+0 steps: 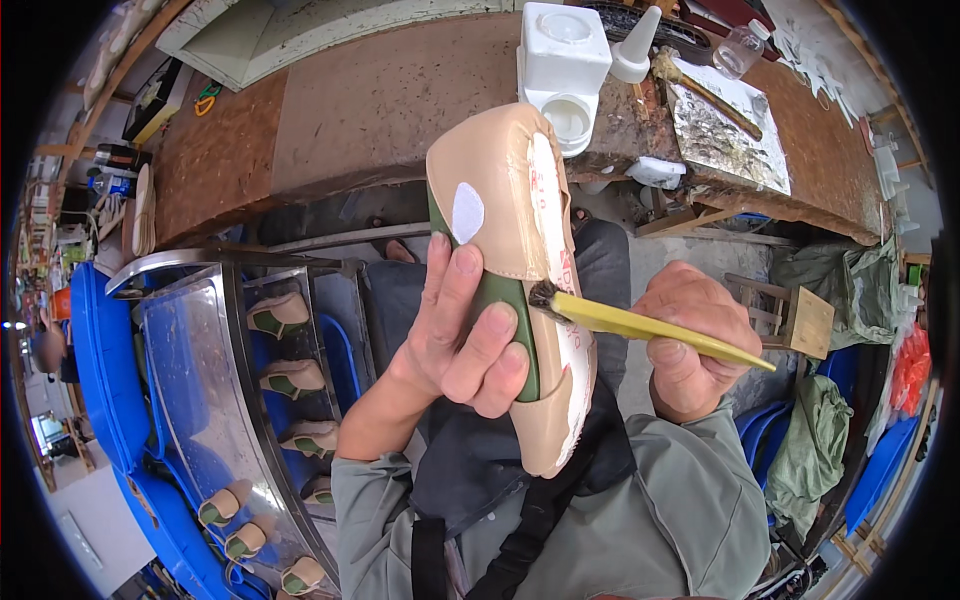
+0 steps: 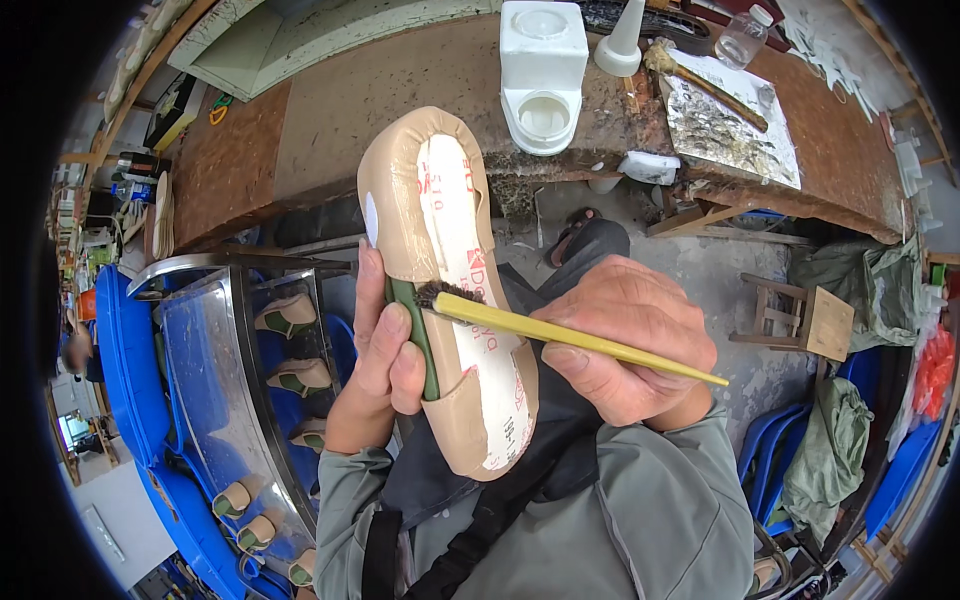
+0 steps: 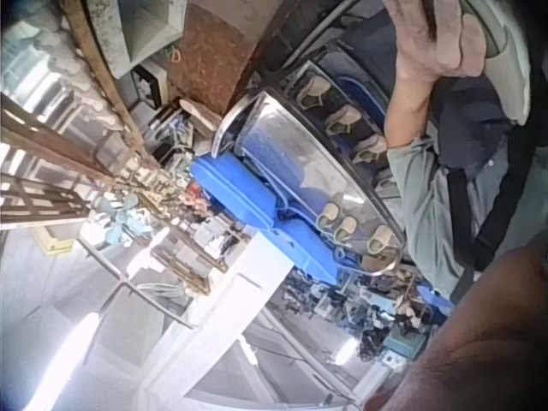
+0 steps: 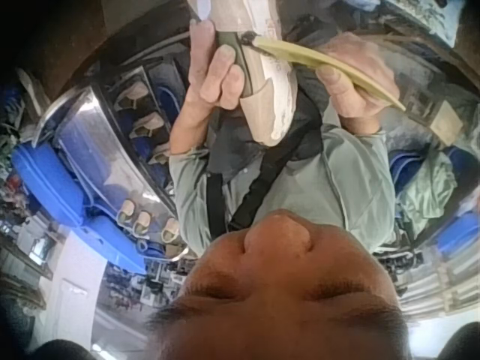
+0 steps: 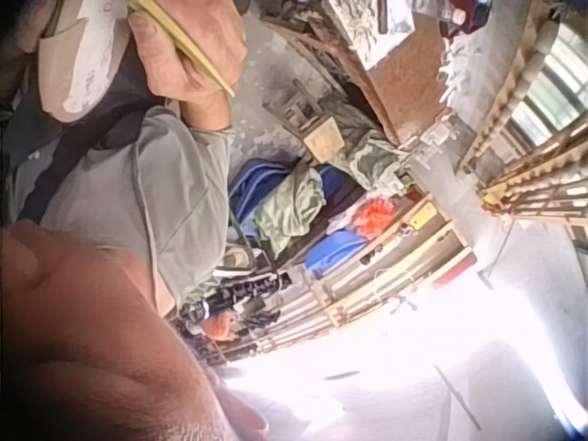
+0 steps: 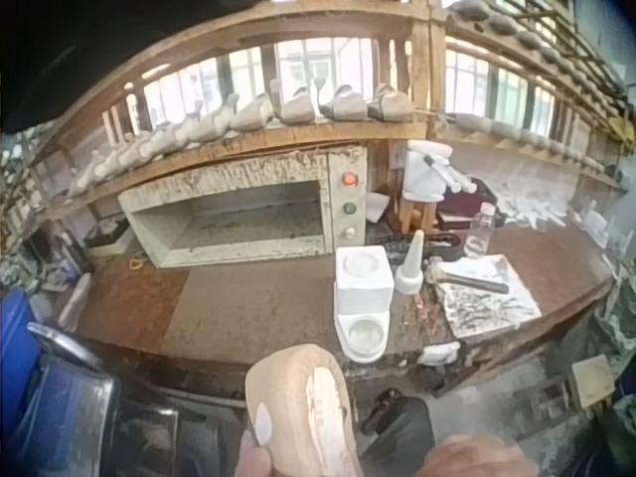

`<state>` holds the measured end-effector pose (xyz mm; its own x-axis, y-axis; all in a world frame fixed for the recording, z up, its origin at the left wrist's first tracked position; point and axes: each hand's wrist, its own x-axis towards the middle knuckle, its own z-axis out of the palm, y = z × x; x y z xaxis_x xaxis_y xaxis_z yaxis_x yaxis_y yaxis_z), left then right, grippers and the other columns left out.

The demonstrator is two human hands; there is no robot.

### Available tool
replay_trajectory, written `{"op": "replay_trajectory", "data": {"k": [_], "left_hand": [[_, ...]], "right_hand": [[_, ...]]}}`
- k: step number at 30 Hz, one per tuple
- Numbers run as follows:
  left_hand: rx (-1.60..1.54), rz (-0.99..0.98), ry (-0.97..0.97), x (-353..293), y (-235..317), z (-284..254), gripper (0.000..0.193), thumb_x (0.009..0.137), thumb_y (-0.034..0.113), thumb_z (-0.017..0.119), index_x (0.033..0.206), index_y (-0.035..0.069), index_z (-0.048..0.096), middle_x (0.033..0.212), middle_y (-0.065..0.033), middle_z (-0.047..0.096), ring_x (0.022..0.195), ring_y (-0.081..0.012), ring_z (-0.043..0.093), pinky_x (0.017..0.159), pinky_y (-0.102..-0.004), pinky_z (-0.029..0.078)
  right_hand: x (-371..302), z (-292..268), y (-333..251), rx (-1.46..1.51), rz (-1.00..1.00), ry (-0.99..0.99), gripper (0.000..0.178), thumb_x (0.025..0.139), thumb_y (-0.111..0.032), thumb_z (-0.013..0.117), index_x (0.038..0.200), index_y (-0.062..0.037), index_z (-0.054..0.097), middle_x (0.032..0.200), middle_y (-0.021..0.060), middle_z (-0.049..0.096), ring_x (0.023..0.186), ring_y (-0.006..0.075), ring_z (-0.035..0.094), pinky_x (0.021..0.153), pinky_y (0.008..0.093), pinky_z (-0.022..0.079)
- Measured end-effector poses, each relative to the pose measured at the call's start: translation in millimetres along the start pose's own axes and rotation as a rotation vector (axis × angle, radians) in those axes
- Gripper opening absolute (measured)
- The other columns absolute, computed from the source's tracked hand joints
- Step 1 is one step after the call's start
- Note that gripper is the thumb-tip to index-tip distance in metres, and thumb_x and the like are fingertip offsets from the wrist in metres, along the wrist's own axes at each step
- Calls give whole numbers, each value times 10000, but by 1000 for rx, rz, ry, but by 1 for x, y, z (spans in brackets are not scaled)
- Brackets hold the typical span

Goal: The worker is using a small yellow brush to apply dark adhesive or sealant along the seam where the green upper meets the beige sole of a sandal mounted on a shoe last, then placing the finished component on a drying rack.

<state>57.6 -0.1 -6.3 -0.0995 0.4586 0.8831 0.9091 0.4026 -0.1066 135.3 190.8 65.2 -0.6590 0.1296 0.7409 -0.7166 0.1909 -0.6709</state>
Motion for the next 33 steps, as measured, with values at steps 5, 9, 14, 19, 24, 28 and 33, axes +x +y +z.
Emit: {"op": "replay_trajectory", "data": {"k": [5,9,14,19,24,28,33], "left_hand": [[-12,12,7,6,1,-9,558,805,74,644,1205,31,256,1246,-172,342,1095,-484,502,912,-613,456],[-80,-14,-8,17,4,-16,520,817,70,623,1196,36,268,1246,-173,348,1091,-489,503,909,-617,456],[-100,-16,-30,17,2,-19,459,841,76,583,1183,46,279,1257,-178,354,1097,-489,495,898,-620,461],[2,136,79,11,-5,-14,429,849,80,570,1166,42,284,1277,-188,364,1092,-480,502,883,-621,472],[38,173,74,12,-6,-19,448,852,83,571,1191,41,281,1279,-177,365,1089,-467,510,877,-613,482],[7,130,17,20,-3,-32,494,847,81,580,1230,47,271,1265,-159,360,1090,-447,515,874,-601,493],[73,160,27,22,-3,-37,513,836,69,592,1235,50,270,1246,-146,356,1074,-428,527,873,-588,503]], "right_hand": [[-10,-4,-7,-9,7,-15,180,716,-20,693,872,46,631,715,146,662,591,242,652,513,320,482],[-15,-5,-13,16,20,-30,185,712,-25,695,871,45,632,719,145,664,586,238,644,510,323,479],[-17,-7,-19,28,25,-49,184,703,-33,701,858,43,638,721,146,664,575,231,636,507,322,470],[-21,-7,-19,68,14,-62,185,703,-61,706,841,44,642,723,148,664,570,226,631,508,319,466],[-19,-11,-15,181,-49,-107,184,701,-77,716,829,37,647,711,148,658,560,228,625,512,318,457],[-9,-11,-16,287,77,-66,175,702,-78,722,807,39,648,703,151,653,547,231,608,516,322,453],[-6,-3,-16,230,159,51,140,700,-53,726,779,39,654,670,145,643,541,232,588,513,327,447]]}}
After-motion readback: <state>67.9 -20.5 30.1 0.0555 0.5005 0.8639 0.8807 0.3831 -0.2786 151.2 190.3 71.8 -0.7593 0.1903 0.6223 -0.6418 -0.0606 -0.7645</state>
